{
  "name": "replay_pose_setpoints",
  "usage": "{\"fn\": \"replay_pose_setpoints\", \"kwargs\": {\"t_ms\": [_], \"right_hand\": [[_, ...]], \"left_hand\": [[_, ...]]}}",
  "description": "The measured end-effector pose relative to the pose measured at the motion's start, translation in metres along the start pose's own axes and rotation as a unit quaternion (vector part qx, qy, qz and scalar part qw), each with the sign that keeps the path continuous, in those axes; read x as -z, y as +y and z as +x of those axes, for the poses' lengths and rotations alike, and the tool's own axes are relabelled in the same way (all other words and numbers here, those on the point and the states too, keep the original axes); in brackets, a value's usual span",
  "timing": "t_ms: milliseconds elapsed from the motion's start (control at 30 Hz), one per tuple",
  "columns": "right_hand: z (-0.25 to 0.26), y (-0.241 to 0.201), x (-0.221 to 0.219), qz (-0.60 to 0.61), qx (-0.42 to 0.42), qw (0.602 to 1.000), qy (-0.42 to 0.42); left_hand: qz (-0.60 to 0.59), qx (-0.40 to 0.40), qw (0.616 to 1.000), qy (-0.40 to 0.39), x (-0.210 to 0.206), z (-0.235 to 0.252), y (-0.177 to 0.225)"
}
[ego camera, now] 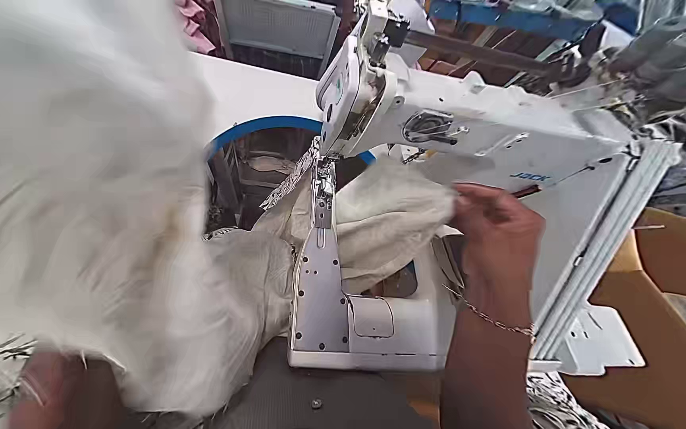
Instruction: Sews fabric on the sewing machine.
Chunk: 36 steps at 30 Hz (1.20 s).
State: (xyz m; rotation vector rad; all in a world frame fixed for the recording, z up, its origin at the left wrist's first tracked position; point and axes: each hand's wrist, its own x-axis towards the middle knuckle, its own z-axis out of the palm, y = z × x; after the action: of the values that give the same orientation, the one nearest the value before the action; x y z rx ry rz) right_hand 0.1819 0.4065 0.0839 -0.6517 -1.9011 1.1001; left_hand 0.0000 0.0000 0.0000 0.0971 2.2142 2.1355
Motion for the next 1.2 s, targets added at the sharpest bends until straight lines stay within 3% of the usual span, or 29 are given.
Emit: {"fn": "replay_pose_setpoints", "kwargs": {"t_ms": [33,100,133,167,267,367,433,533,567,633,733,833,933,1033,1067,1133,1200], "right_hand": [[0.003,0.005,0.021,-0.008,0.006,0.996,0.088],[0.002,0.018,0.063,-0.081,0.032,0.978,0.187],[-0.001,0.026,0.076,-0.129,0.033,0.968,0.212],[-0.004,0.032,0.081,-0.181,0.022,0.957,0.226],[-0.01,0.025,0.061,-0.271,0.025,0.955,0.123],[-0.019,0.008,-0.046,-0.275,0.15,0.948,-0.063],[-0.019,0.012,-0.102,-0.3,0.283,0.902,-0.126],[0.006,0.019,-0.118,-0.31,0.317,0.891,-0.098],[0.01,0.02,-0.117,-0.303,0.318,0.895,-0.082],[0.006,0.029,-0.117,-0.298,0.317,0.897,-0.078],[-0.005,0.046,-0.119,-0.303,0.286,0.903,-0.104],[-0.003,0.043,-0.129,-0.299,0.285,0.907,-0.083],[-0.005,0.043,-0.124,-0.301,0.302,0.904,-0.043],[-0.002,0.05,-0.114,-0.308,0.314,0.897,-0.029],[-0.004,0.053,-0.113,-0.301,0.307,0.902,-0.044],[-0.012,0.056,-0.121,-0.266,0.286,0.914,-0.107],[-0.031,0.054,-0.129,-0.227,0.27,0.918,-0.184]], "left_hand": [[-0.085,0.059,0.987,-0.126,-0.05,0.021,0.001],[-0.251,0.166,0.912,-0.278,-0.146,0.046,0.0],[-0.257,0.183,0.888,-0.336,-0.173,0.054,-0.004],[-0.199,0.166,0.899,-0.352,-0.189,0.06,-0.004],[0.036,-0.012,0.935,-0.352,-0.201,0.079,0.002],[0.153,-0.32,0.879,-0.318,-0.21,0.072,0.039],[0.222,-0.451,0.839,-0.209,-0.218,0.037,0.032],[0.327,-0.411,0.851,-0.02,-0.188,0.019,-0.035],[0.363,-0.367,0.856,0.014,-0.169,0.019,-0.057],[0.407,-0.289,0.866,0.008,-0.128,0.003,-0.088],[0.361,-0.269,0.89,-0.079,-0.099,-0.019,-0.095],[0.294,-0.3,0.886,-0.197,-0.139,-0.011,-0.085],[0.305,-0.307,0.874,-0.221,-0.178,0.006,-0.095],[0.272,-0.275,0.89,-0.242,-0.14,0.031,-0.053],[0.293,-0.283,0.876,-0.259,-0.114,0.037,-0.029],[0.341,-0.322,0.809,-0.355,-0.074,0.035,0.019],[0.27,-0.304,0.727,-0.554,-0.071,0.005,0.054]]}}
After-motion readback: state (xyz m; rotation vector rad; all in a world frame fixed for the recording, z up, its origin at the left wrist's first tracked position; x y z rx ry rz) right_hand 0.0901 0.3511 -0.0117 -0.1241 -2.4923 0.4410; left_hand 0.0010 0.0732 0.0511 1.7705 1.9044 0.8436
